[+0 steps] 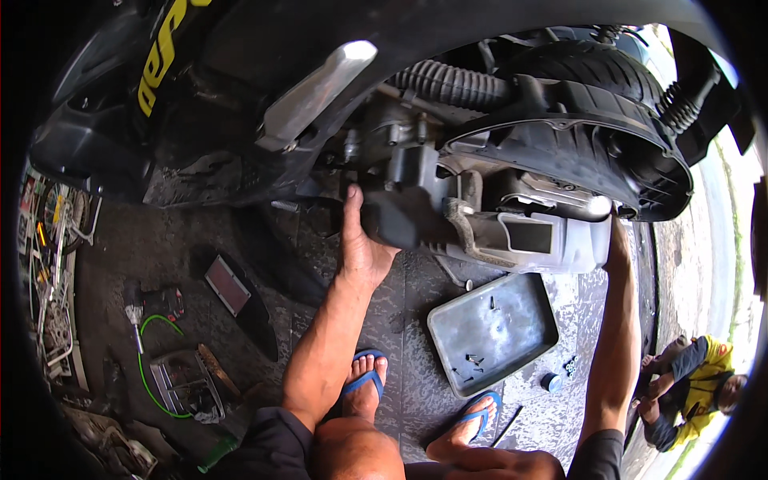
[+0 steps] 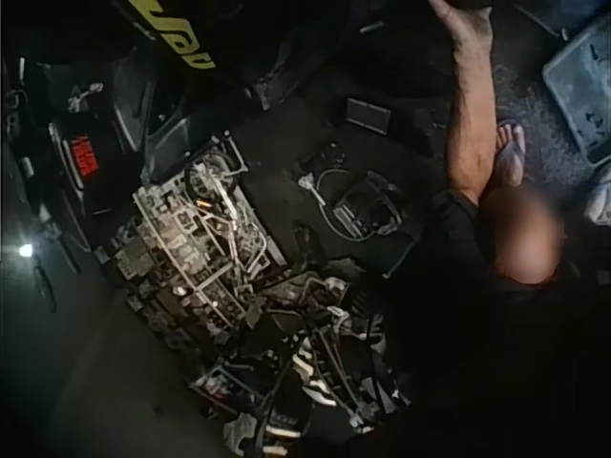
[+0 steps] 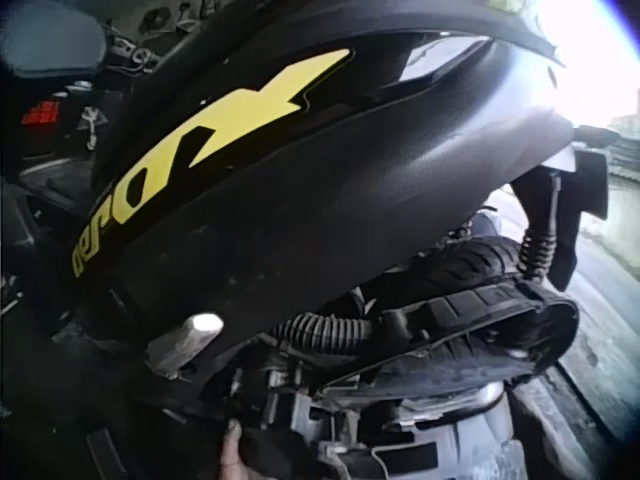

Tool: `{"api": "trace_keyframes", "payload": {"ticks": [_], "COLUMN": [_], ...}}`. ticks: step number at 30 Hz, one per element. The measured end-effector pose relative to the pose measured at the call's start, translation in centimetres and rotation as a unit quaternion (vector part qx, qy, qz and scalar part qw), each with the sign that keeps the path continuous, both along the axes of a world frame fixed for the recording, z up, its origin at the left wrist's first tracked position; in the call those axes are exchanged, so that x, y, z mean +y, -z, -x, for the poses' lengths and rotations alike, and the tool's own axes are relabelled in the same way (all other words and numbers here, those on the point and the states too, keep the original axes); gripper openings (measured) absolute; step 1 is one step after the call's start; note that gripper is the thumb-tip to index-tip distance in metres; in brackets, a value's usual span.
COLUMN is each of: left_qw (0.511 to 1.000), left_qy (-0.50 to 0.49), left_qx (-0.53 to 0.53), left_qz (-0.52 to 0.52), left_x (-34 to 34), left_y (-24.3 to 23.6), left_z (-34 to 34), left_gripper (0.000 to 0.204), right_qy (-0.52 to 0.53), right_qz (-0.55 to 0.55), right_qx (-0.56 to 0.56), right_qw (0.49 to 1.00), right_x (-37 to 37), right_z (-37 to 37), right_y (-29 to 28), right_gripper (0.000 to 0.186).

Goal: The person unscrews bolts from the side of a motorcycle using a t-handle socket wrench, placing the bolts into a metal tray on the floor. After removing all visible bolts, the person detaches a plastic engine cover by hand and inspects the interior components.

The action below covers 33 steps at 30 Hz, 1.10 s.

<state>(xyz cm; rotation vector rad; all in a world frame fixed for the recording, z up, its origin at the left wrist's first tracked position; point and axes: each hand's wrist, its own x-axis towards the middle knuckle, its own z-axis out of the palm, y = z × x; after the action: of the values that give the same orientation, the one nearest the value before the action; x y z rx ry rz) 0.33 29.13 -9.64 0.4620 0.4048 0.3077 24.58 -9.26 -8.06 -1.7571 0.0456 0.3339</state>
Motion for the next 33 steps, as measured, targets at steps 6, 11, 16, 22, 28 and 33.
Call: {"api": "trace_keyframes", "payload": {"ticks": [6,11,16,22,28,33], "left_qw": [0.999,0.99,0.989,0.987,0.984,0.93], "left_qy": [-0.03,-0.118,-0.086,-0.078,-0.068,0.03], "left_qx": [0.017,-0.028,-0.08,-0.084,-0.059,-0.253], "left_qz": [-0.004,0.078,0.089,0.115,0.155,0.265], "left_x": [-0.5,-3.2,-2.6,-3.5,-5.4,-5.7], "left_y": [-0.7,1.9,3.1,4.4,4.3,4.9], "left_z": [-0.4,-0.2,1.7,1.9,2.2,1.9], "left_gripper": [0.063,0.051,0.064,0.076,0.076,0.075], "right_qy": [0.02,0.072,0.037,0.062,0.062,0.059], "right_qz": [0.106,-0.108,-0.096,-0.155,-0.179,-0.144], "right_qx": [-0.111,0.017,-0.077,-0.085,-0.101,-0.128], "right_qw": [0.988,0.991,0.992,0.982,0.977,0.979], "right_x": [1.7,0.6,2.0,-0.2,-0.6,-0.5], "right_z": [2.5,1.3,4.7,6.5,6.1,5.9], "right_y": [-1.6,0.6,0.0,3.3,4.7,4.7], "right_gripper": [0.076,0.07,0.056,0.052,0.057,0.062]}}
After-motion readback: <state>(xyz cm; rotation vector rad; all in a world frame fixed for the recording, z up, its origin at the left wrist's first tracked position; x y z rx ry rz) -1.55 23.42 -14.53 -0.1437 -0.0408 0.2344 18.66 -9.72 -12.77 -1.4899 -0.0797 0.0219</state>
